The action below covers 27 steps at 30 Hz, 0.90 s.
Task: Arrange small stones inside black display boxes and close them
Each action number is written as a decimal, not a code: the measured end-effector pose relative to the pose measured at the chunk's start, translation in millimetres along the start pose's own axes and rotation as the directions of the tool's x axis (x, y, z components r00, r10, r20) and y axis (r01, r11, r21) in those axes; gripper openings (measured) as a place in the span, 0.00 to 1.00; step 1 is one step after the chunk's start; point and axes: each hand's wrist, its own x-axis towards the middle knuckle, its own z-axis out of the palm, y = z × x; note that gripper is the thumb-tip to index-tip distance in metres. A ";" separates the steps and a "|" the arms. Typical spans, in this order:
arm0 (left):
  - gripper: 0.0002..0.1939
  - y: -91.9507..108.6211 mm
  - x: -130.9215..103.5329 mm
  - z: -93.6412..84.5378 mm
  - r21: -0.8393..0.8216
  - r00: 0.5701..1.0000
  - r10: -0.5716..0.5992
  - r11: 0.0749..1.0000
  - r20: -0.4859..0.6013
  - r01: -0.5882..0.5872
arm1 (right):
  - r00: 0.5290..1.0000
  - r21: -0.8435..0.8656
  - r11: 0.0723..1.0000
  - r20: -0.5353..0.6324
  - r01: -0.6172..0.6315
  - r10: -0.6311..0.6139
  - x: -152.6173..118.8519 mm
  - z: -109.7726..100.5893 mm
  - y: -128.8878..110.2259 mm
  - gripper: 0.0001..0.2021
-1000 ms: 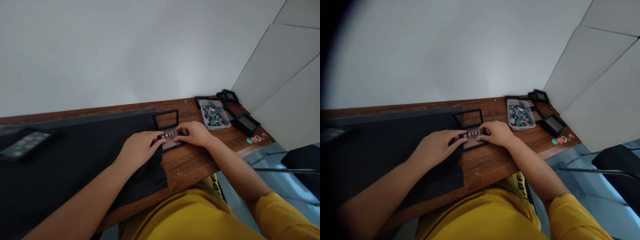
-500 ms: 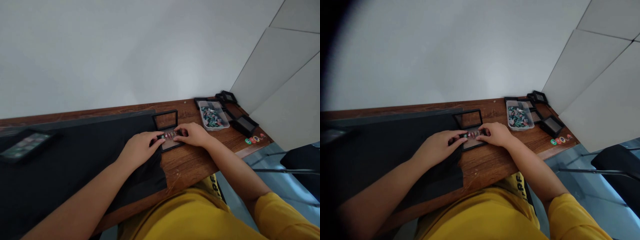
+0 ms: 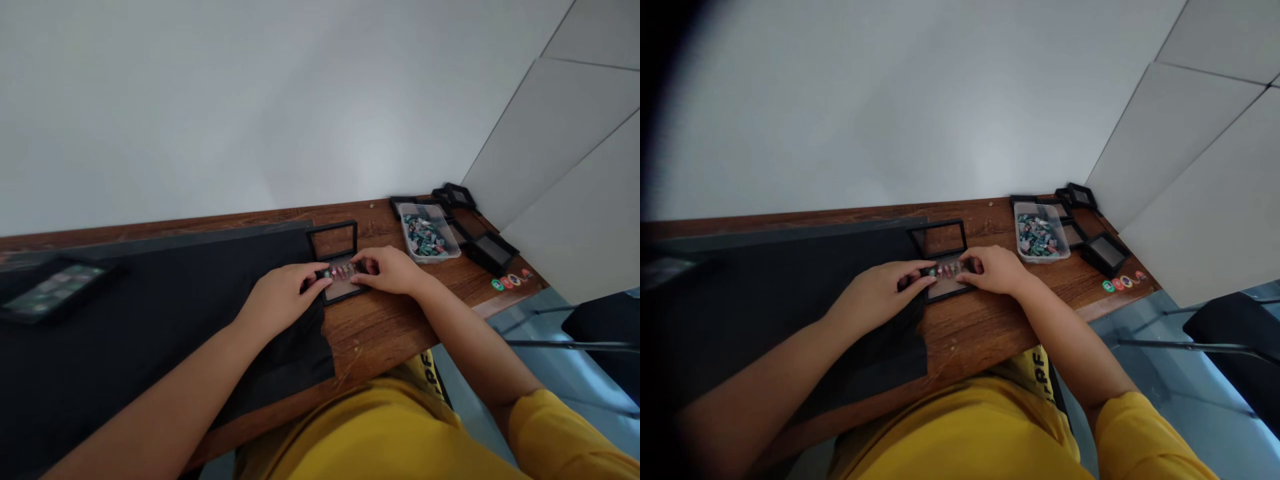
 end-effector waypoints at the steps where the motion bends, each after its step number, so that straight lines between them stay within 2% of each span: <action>1: 0.22 0.2 0.1 -0.3 -0.003 1.000 -0.002 1.000 0.005 0.002 | 1.000 0.001 1.000 -0.001 -0.001 0.001 0.0 0.2 -0.3 0.17; 17: 0.21 -3.8 0.3 3.0 -0.023 0.999 0.020 1.000 -0.032 -0.020 | 1.000 0.016 1.000 -0.018 0.024 -0.023 0.6 0.8 0.5 0.12; 27: 0.21 -2.6 0.5 0.6 -0.026 1.000 -0.008 1.000 -0.018 0.008 | 0.995 0.218 0.971 -0.028 0.096 -0.092 -1.7 2.2 7.9 0.17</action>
